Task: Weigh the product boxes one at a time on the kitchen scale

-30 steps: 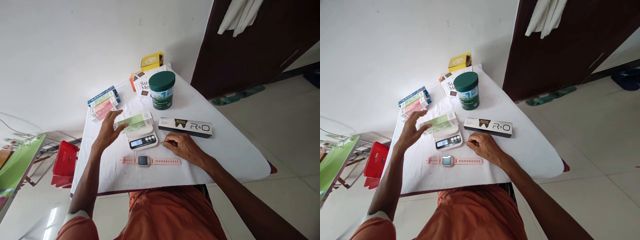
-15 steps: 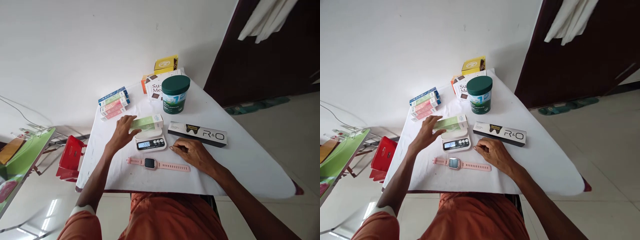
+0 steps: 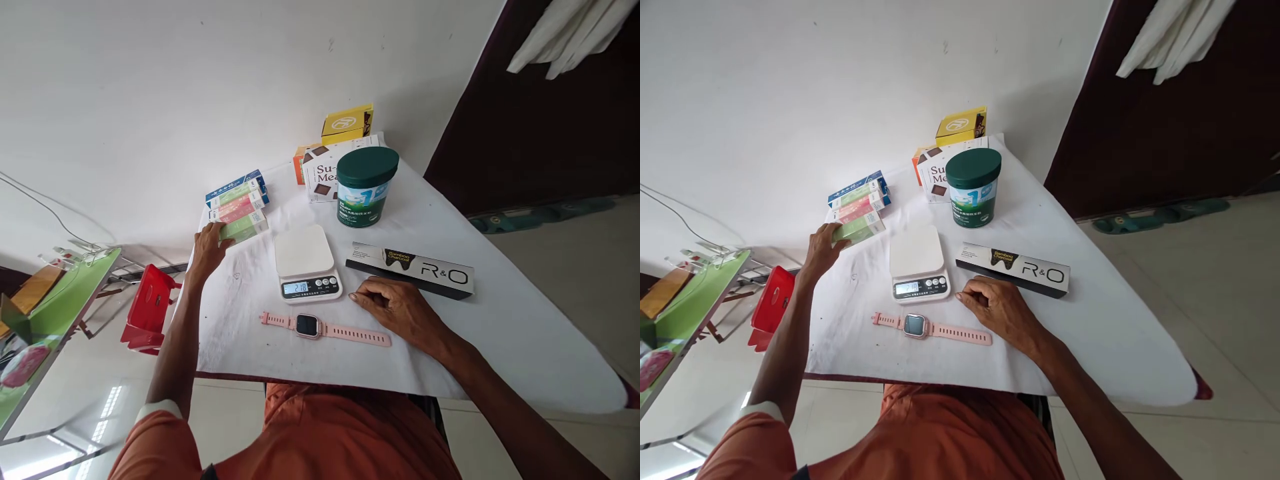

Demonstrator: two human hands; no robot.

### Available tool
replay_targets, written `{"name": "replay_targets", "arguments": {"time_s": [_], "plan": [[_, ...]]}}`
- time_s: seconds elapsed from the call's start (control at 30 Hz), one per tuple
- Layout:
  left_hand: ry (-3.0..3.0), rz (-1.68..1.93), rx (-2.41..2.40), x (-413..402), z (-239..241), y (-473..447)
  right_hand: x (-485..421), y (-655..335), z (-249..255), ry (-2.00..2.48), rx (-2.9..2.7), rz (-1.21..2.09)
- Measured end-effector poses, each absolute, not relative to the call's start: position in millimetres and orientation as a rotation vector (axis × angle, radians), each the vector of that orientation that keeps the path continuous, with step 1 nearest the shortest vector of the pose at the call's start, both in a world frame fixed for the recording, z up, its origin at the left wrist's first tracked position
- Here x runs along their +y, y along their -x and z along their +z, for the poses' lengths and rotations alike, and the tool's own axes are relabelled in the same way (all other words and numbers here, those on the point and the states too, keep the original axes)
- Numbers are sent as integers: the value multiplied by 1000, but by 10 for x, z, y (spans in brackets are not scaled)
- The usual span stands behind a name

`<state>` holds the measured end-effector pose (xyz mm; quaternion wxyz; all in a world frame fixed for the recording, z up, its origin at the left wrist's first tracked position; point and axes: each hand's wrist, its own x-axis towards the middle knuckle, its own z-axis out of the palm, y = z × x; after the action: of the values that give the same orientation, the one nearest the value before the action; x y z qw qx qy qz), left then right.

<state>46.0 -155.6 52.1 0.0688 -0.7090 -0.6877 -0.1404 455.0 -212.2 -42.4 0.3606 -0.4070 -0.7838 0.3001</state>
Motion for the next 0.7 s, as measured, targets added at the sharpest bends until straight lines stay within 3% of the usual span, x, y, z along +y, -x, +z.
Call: {"name": "replay_targets", "arguments": {"time_s": [0.43, 0.6, 0.7], "plan": [[1893, -405, -2087, -1103, 161, -177, -2111, -4549, -422, 1073, -2002, 777], [1911, -475, -1994, -1174, 376, -653, -2102, -4552, -432, 1061, -1998, 770], [2227, -624, -1734, -1256, 575, -1306, -2092, -4551, -441, 1067, -1998, 755]]}}
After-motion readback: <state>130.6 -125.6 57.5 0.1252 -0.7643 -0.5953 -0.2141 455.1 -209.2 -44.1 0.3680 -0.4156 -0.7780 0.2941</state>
